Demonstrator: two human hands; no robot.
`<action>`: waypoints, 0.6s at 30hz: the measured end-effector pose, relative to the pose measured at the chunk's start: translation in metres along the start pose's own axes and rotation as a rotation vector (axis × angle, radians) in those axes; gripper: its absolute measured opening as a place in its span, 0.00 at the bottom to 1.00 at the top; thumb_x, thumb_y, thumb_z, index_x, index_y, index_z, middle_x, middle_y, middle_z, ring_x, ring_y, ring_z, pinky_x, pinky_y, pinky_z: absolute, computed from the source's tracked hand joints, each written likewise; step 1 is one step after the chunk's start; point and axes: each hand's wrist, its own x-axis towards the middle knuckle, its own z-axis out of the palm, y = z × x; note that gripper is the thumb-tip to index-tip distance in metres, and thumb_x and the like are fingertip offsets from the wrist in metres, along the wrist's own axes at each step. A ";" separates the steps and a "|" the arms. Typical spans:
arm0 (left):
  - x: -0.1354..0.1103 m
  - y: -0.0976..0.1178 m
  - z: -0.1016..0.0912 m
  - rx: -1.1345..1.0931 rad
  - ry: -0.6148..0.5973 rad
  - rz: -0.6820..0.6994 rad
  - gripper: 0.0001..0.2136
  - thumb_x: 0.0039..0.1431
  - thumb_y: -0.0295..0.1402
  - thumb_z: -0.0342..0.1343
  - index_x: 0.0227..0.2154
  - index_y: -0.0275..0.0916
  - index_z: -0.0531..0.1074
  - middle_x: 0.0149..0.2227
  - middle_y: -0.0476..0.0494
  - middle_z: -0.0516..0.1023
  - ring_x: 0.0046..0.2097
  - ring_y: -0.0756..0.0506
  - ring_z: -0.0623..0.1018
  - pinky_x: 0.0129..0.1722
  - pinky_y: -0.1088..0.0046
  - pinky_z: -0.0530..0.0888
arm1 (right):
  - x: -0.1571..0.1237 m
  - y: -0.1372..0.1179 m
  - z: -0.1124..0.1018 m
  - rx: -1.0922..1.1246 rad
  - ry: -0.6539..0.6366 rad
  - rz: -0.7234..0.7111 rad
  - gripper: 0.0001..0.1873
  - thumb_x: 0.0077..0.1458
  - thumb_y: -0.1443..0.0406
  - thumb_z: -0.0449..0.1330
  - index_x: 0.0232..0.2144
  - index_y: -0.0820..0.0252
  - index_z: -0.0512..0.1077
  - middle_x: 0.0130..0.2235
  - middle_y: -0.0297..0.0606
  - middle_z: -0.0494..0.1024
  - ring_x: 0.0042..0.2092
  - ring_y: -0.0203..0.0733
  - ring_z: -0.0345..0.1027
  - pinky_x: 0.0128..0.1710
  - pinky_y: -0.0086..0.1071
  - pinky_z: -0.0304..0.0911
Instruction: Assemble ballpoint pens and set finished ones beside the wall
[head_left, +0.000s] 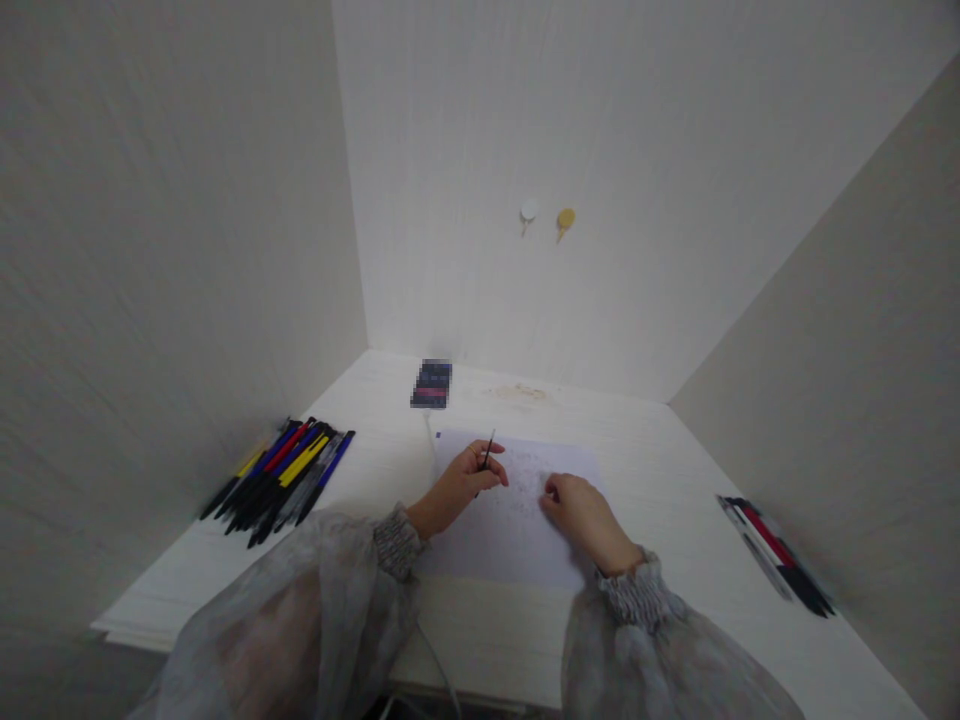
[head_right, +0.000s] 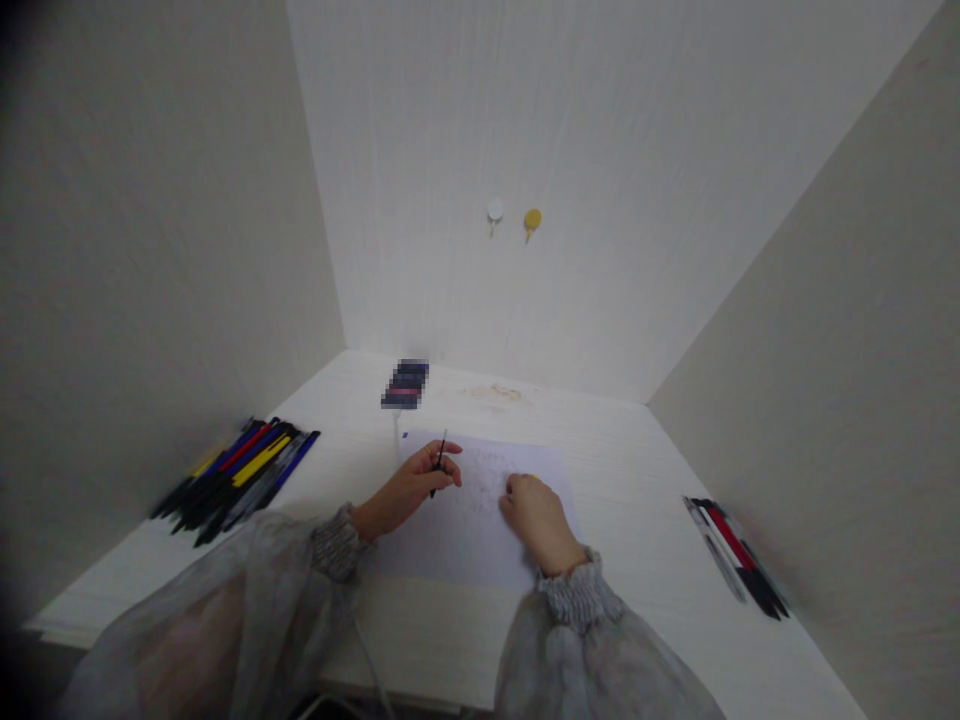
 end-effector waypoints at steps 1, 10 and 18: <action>0.000 0.000 0.000 0.003 0.006 -0.001 0.16 0.43 0.25 0.50 0.39 0.37 0.60 0.26 0.51 0.71 0.26 0.54 0.63 0.25 0.77 0.57 | 0.000 -0.001 0.000 -0.014 -0.003 -0.003 0.07 0.46 0.68 0.52 0.26 0.61 0.70 0.29 0.43 0.74 0.31 0.41 0.66 0.27 0.29 0.53; -0.005 0.011 0.005 0.031 -0.037 -0.073 0.14 0.48 0.41 0.51 0.33 0.34 0.64 0.21 0.50 0.69 0.17 0.58 0.55 0.16 0.79 0.50 | 0.002 -0.001 0.006 -0.112 -0.036 -0.020 0.08 0.46 0.71 0.49 0.27 0.63 0.69 0.30 0.45 0.73 0.31 0.42 0.66 0.27 0.30 0.53; 0.000 -0.001 0.003 0.089 -0.002 -0.147 0.15 0.41 0.41 0.56 0.29 0.34 0.67 0.20 0.52 0.69 0.16 0.58 0.56 0.15 0.80 0.50 | 0.003 -0.006 0.004 0.084 0.066 -0.098 0.05 0.44 0.70 0.52 0.26 0.61 0.68 0.29 0.39 0.72 0.31 0.39 0.65 0.30 0.29 0.54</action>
